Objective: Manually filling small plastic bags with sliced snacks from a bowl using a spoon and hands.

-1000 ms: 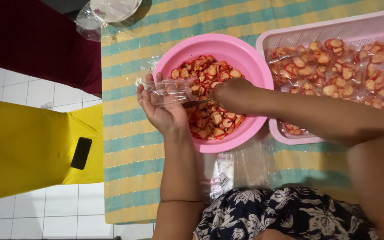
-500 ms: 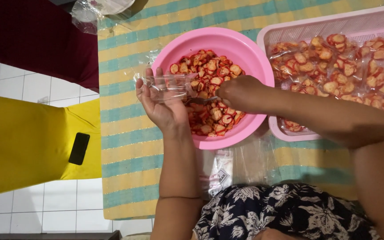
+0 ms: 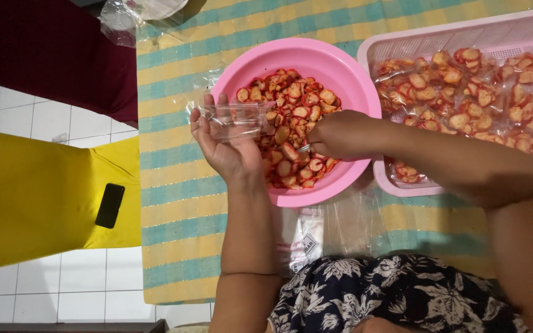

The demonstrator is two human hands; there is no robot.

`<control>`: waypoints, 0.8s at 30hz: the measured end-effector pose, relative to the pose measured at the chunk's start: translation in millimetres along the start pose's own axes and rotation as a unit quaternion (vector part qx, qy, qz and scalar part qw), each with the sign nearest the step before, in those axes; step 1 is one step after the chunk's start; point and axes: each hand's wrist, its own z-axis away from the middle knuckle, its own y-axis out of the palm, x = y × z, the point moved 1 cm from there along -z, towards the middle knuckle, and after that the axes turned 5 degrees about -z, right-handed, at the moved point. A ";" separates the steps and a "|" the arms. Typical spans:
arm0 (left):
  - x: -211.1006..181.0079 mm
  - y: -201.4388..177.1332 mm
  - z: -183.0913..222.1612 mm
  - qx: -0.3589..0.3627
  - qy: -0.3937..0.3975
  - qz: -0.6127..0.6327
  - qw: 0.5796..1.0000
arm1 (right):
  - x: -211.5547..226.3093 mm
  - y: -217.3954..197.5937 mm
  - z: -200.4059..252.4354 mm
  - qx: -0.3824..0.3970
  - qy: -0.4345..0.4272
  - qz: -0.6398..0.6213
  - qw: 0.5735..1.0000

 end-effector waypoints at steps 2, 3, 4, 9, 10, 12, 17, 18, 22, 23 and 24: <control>-0.3 -0.4 0.1 -0.002 0.002 0.000 1.000 | 2.2 -9.2 5.8 0.020 0.007 -0.006 1.000; 0.3 -1.0 -0.6 -0.002 -0.001 -0.001 1.000 | 0.8 -13.3 8.4 0.024 0.022 -0.018 0.999; 0.9 -1.5 -1.2 -0.003 -0.005 -0.001 1.000 | -0.5 -17.4 11.1 0.027 0.038 -0.030 0.998; 2.3 -4.2 -4.2 -0.009 -0.013 0.000 1.000 | 1.4 -36.4 32.7 0.025 0.057 -0.031 0.998; 2.5 -3.9 -4.3 -0.014 -0.017 -0.002 1.000 | -1.6 -38.4 35.3 0.014 0.056 -0.028 0.998; 3.7 -5.2 -4.6 -0.023 -0.025 0.005 0.999 | -3.1 -49.5 45.7 0.010 0.060 -0.035 0.998; 4.3 -1.4 -3.9 -0.045 -0.055 0.022 0.997 | 15.2 -90.5 77.1 -0.006 0.090 -0.061 0.994; 4.8 -2.1 -4.6 -0.053 -0.063 0.025 0.996 | 16.4 -97.4 78.8 -0.021 0.090 -0.052 0.994; 6.3 -7.6 -9.0 -0.061 -0.068 0.018 0.996 | 26.6 -115.1 83.8 -0.049 0.096 -0.014 0.994; 6.1 -7.1 -8.9 -0.060 -0.068 0.018 0.996 | 28.6 -117.4 83.3 -0.050 0.096 -0.013 0.994; 5.8 -6.7 -8.9 -0.060 -0.065 0.007 0.996 | 30.7 -119.7 82.6 -0.054 0.098 -0.014 0.994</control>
